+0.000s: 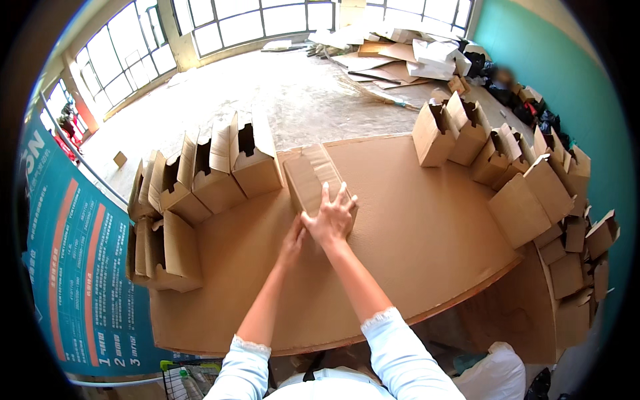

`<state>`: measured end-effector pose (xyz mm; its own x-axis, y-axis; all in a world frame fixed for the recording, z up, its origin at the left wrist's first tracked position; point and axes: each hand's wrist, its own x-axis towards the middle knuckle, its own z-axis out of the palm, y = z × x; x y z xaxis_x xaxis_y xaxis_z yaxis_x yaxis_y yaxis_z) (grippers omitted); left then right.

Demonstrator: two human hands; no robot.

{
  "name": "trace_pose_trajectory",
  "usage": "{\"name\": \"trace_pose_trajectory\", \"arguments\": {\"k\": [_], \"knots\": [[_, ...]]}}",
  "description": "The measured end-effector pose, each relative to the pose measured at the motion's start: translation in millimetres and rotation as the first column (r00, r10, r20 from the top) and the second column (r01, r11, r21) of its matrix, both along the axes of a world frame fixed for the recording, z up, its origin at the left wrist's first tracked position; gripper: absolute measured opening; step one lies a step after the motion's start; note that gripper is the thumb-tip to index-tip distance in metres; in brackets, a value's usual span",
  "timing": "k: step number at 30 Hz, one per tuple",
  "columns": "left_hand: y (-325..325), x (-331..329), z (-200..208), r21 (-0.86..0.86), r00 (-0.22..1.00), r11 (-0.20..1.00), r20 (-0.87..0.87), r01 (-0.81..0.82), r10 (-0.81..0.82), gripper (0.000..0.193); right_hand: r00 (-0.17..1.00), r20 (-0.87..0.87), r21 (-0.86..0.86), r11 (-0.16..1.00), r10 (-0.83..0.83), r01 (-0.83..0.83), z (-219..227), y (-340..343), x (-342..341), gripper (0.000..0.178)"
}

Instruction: The person places bottles into small cardboard boxes, folds the box flaps closed, and stacks the filled boxes on a work surface.

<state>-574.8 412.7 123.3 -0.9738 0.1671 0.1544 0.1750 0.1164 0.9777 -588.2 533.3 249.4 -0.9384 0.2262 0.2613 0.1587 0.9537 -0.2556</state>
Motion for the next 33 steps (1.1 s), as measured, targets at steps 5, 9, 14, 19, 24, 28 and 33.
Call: {"name": "trace_pose_trajectory", "arguments": {"k": [5, 9, 14, 19, 24, 28, 33], "knots": [[-28.4, 122.4, 29.8, -0.640, 0.996, 0.763, -0.049, -0.088, 0.073, 0.060, 0.995, 0.074, -0.057, 0.996, -0.060, 0.064, 6.3, -17.7, -96.1, 0.098], [-54.4, 181.1, -0.3, -0.835, 0.995, 0.543, -0.100, -0.089, 0.008, 0.058, 0.992, 0.111, -0.067, 0.995, -0.063, 0.071, 11.1, -45.7, -147.9, 0.100], [-55.0, 187.5, -2.3, -0.845, 0.987, 0.516, -0.159, -0.139, 0.007, 0.054, 0.989, 0.129, -0.131, 0.988, -0.069, 0.086, 9.9, -55.8, -188.6, 0.096], [-52.5, 184.9, -5.2, -0.821, 0.988, 0.554, -0.156, -0.139, 0.016, 0.051, 0.982, 0.179, -0.073, 0.994, -0.062, 0.076, 9.1, -54.5, -209.8, 0.099], [-55.0, 183.4, -12.2, -0.805, 0.984, 0.573, -0.176, -0.155, 0.018, 0.050, 0.969, 0.171, -0.370, 0.923, 0.178, -0.104, 4.0, 1.8, -224.7, 0.094], [-47.1, 178.2, -5.6, -0.814, 0.989, 0.567, -0.148, -0.122, 0.001, 0.051, 0.934, -0.209, -0.188, 0.949, -0.291, 0.254, -1.3, 164.3, -250.1, 0.078], [-52.8, 184.3, -6.2, -0.823, 0.985, 0.547, -0.170, -0.153, 0.021, 0.053, 0.914, -0.298, 0.140, 0.935, -0.274, 0.326, 0.1, 357.6, -229.6, 0.033]]}}
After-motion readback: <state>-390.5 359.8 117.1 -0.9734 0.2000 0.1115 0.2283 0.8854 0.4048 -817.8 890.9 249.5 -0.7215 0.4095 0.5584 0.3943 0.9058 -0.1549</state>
